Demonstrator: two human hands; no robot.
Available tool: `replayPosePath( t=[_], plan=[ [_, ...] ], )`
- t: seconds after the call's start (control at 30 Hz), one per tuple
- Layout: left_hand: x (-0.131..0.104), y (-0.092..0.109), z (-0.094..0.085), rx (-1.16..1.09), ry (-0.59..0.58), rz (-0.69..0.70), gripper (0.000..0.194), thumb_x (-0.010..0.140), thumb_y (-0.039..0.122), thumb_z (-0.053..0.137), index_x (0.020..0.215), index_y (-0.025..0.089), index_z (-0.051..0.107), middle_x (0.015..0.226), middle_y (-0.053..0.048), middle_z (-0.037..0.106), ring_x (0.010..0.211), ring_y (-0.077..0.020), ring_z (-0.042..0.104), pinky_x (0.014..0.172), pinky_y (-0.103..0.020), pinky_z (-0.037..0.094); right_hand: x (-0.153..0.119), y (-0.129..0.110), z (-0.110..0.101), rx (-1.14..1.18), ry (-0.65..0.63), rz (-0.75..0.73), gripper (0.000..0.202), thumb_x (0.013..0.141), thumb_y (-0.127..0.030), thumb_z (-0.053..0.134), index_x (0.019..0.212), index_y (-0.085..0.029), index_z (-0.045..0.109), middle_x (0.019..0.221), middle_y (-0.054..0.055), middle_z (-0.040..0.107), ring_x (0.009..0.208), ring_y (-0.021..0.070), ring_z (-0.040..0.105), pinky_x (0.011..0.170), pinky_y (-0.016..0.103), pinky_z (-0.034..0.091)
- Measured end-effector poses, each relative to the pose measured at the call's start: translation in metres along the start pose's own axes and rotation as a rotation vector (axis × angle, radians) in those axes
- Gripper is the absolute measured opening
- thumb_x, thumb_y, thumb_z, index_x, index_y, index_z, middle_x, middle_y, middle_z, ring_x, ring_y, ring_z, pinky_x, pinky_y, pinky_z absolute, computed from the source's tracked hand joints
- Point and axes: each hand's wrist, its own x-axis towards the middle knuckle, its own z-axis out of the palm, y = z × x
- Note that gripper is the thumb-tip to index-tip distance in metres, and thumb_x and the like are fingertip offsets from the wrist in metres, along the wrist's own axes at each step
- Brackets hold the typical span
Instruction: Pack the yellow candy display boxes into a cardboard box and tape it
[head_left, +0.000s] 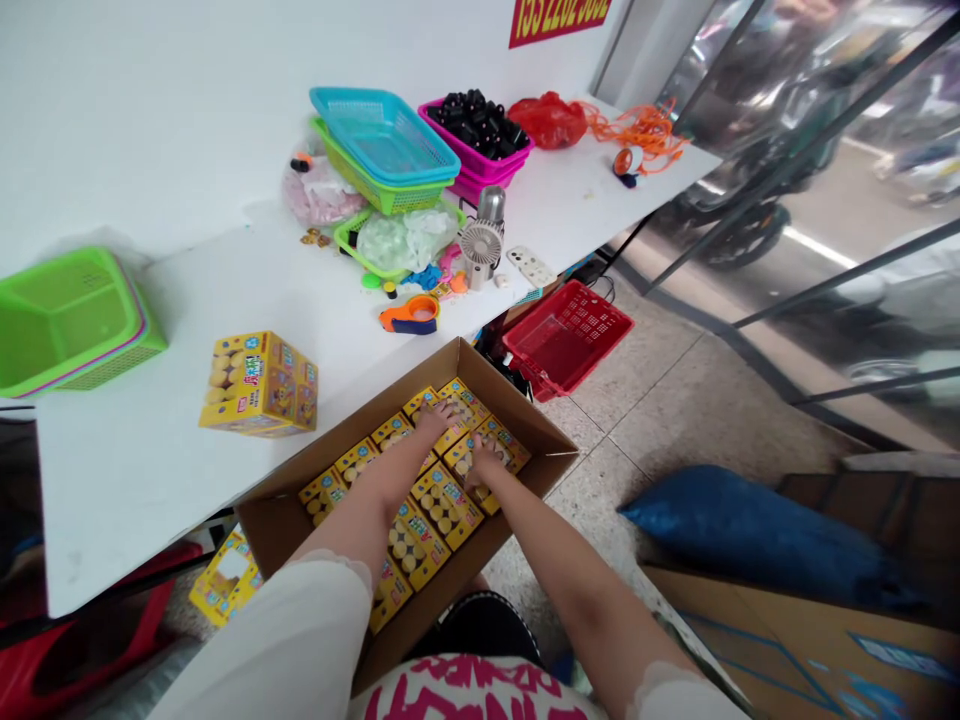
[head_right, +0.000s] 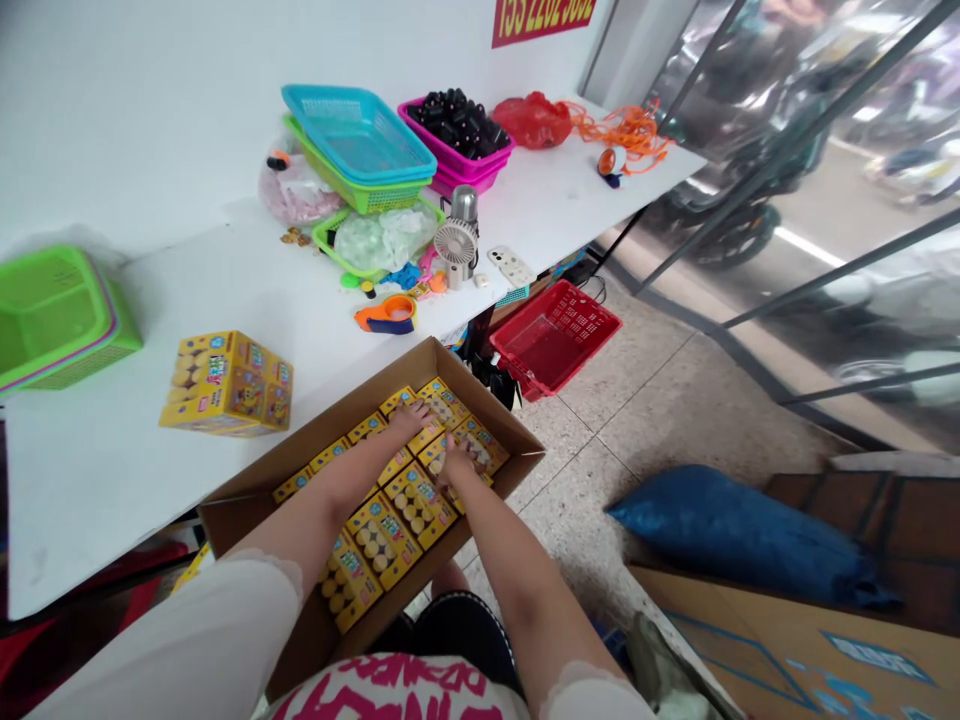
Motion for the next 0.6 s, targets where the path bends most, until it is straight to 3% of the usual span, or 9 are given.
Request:
replayPosePath(
  t=[0.2, 0.27, 0.37, 0.43, 0.5, 0.6],
  plan=[
    [-0.001, 0.009, -0.01, -0.017, -0.204, -0.023, 0.08, 0.067, 0.001, 0.064, 0.143, 0.024, 0.049, 0.154, -0.015, 0.039, 0.142, -0.0335, 0.034, 0.111, -0.058, 0.032, 0.003, 0.019, 0.005, 0.09, 0.04, -0.161, 0.125, 0.055, -0.02, 0.084, 0.154, -0.036, 0.011, 0.152, 0.012, 0.029, 0.128, 0.0274, 0.051, 0.099, 0.036, 0.046],
    [-0.012, 0.017, -0.024, -0.029, -0.209, 0.002, 0.086, 0.067, 0.003, 0.065, 0.147, 0.024, 0.042, 0.156, -0.014, 0.034, 0.143, -0.0329, 0.034, 0.113, -0.059, 0.031, -0.002, 0.019, 0.002, 0.1, 0.048, -0.164, 0.12, 0.057, -0.021, 0.083, 0.154, -0.036, 0.014, 0.152, 0.013, 0.03, 0.13, 0.0296, 0.049, 0.1, 0.04, 0.045],
    [-0.05, 0.011, -0.059, -0.035, -0.127, 0.089, 0.084, 0.078, 0.004, 0.055, 0.154, 0.029, 0.028, 0.16, -0.009, 0.025, 0.144, -0.0253, 0.032, 0.116, -0.054, 0.029, -0.015, 0.009, -0.005, 0.108, 0.105, -0.12, 0.103, 0.067, -0.023, 0.076, 0.154, -0.03, 0.021, 0.157, 0.019, 0.02, 0.143, 0.0394, 0.028, 0.103, 0.055, 0.039],
    [-0.091, -0.015, -0.09, 0.023, 0.0, 0.147, 0.071, 0.087, 0.004, 0.044, 0.151, 0.032, 0.033, 0.159, -0.005, 0.031, 0.144, -0.021, 0.032, 0.118, -0.051, 0.026, -0.029, 0.0, -0.01, 0.128, 0.182, -0.133, 0.088, 0.078, -0.026, 0.066, 0.154, -0.026, 0.022, 0.159, 0.019, 0.015, 0.147, 0.0382, 0.018, 0.107, 0.057, 0.033],
    [-0.141, -0.06, -0.122, 0.136, 0.132, 0.121, 0.055, 0.093, 0.007, 0.038, 0.14, 0.034, 0.049, 0.152, -0.003, 0.044, 0.144, -0.0219, 0.033, 0.118, -0.056, 0.02, -0.045, -0.008, -0.012, 0.185, 0.243, -0.228, 0.076, 0.085, -0.027, 0.057, 0.153, -0.022, 0.026, 0.158, 0.018, 0.023, 0.146, 0.0321, 0.025, 0.112, 0.049, 0.031],
    [-0.211, -0.148, -0.157, 0.299, 0.253, -0.154, 0.057, 0.089, 0.002, 0.043, 0.134, 0.034, 0.056, 0.154, -0.006, 0.041, 0.147, -0.0306, 0.025, 0.115, -0.068, 0.007, -0.071, -0.021, -0.01, 0.253, 0.248, -0.391, 0.06, 0.088, -0.026, 0.054, 0.145, -0.012, 0.041, 0.145, 0.018, 0.046, 0.135, 0.0239, 0.045, 0.112, 0.034, 0.034]
  ],
)
